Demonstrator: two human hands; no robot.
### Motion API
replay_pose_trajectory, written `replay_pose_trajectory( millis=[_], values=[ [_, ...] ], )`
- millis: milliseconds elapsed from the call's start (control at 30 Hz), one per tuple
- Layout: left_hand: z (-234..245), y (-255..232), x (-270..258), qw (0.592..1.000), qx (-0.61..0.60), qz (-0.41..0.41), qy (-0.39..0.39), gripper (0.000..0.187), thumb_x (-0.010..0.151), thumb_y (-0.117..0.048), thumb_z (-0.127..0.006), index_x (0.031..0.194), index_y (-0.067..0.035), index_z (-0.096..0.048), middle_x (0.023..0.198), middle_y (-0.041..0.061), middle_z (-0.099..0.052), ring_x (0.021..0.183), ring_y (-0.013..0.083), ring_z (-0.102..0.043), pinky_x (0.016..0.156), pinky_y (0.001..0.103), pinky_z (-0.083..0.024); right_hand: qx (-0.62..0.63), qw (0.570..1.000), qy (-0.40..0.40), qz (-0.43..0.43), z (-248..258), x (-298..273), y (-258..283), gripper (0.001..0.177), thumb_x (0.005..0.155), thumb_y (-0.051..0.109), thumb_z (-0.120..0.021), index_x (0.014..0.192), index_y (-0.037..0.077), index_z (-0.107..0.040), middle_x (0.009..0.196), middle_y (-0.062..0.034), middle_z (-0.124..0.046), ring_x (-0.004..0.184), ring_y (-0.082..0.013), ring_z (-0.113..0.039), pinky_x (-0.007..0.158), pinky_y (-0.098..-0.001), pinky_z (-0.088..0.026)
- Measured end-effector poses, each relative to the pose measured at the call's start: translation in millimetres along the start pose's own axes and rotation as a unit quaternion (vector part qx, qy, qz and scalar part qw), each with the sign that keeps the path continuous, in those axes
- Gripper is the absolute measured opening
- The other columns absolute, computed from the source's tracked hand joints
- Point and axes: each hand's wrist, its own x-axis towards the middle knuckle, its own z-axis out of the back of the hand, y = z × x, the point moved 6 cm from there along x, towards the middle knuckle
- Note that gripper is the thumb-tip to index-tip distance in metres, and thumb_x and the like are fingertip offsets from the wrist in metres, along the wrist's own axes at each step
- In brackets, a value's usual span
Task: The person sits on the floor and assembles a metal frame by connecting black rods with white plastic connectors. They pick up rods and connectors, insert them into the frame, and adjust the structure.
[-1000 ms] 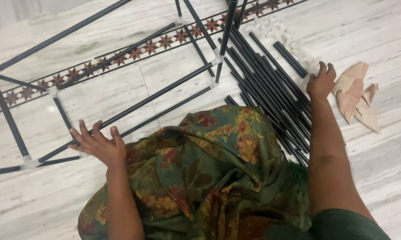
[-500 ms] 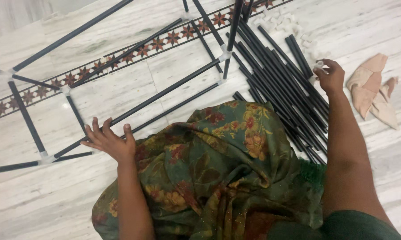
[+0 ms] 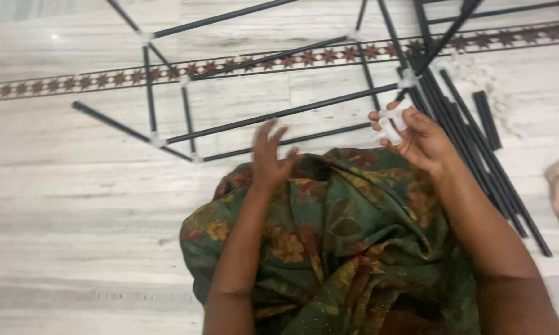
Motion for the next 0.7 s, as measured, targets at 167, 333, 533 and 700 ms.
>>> replay_pose_trajectory(
  millis=[167,333,533,700],
  values=[
    [-30.3,-14.4,-13.1,0.882,-0.398,0.243,0.070,0.065,0.097,-0.024,-0.074,0.154,-0.012,-0.044,0.135,0.009,-0.065,0.107,0.0163,-0.070,0.094,0.031,-0.060,-0.026,0.997,-0.007,-0.073,-66.2,76.3,-92.0,0.025,0.102,0.018,-0.062,0.124,0.008,-0.055,0.140,-0.0195,-0.061,0.124,-0.0258,-0.066,0.098,-0.0402,-0.060],
    [-25.3,8.1,-9.1,0.939,-0.271,0.212,0.008,0.063,0.087,-0.015,-0.084,0.144,-0.010,-0.057,0.130,0.008,-0.065,0.091,0.0156,-0.071,0.075,0.028,-0.062,-0.035,0.996,-0.027,-0.082,-55.0,105.2,-142.4,0.024,0.106,0.009,-0.059,0.129,0.009,-0.056,0.124,-0.0128,-0.064,0.108,-0.0283,-0.069,0.085,-0.0349,-0.058],
    [-75.4,41.4,-24.3,0.864,-0.417,0.279,0.031,0.048,0.090,-0.009,-0.079,0.136,-0.003,-0.064,0.127,0.009,-0.069,0.085,0.0122,-0.070,0.074,0.028,-0.059,-0.032,0.995,-0.050,-0.082,-32.6,108.3,-135.2,0.020,0.107,0.015,-0.056,0.127,0.011,-0.055,0.133,-0.0135,-0.064,0.113,-0.0240,-0.066,0.091,-0.0418,-0.061],
    [-98.7,62.0,-42.5,0.772,-0.493,0.401,0.039,0.045,0.096,-0.013,-0.075,0.137,0.001,-0.064,0.112,0.015,-0.073,0.083,0.0127,-0.069,0.075,0.027,-0.057,-0.026,0.992,-0.066,-0.103,-26.9,110.1,-119.0,0.016,0.103,0.021,-0.058,0.117,0.013,-0.056,0.141,-0.0217,-0.060,0.127,-0.0315,-0.068,0.092,-0.0478,-0.059]
  ],
)
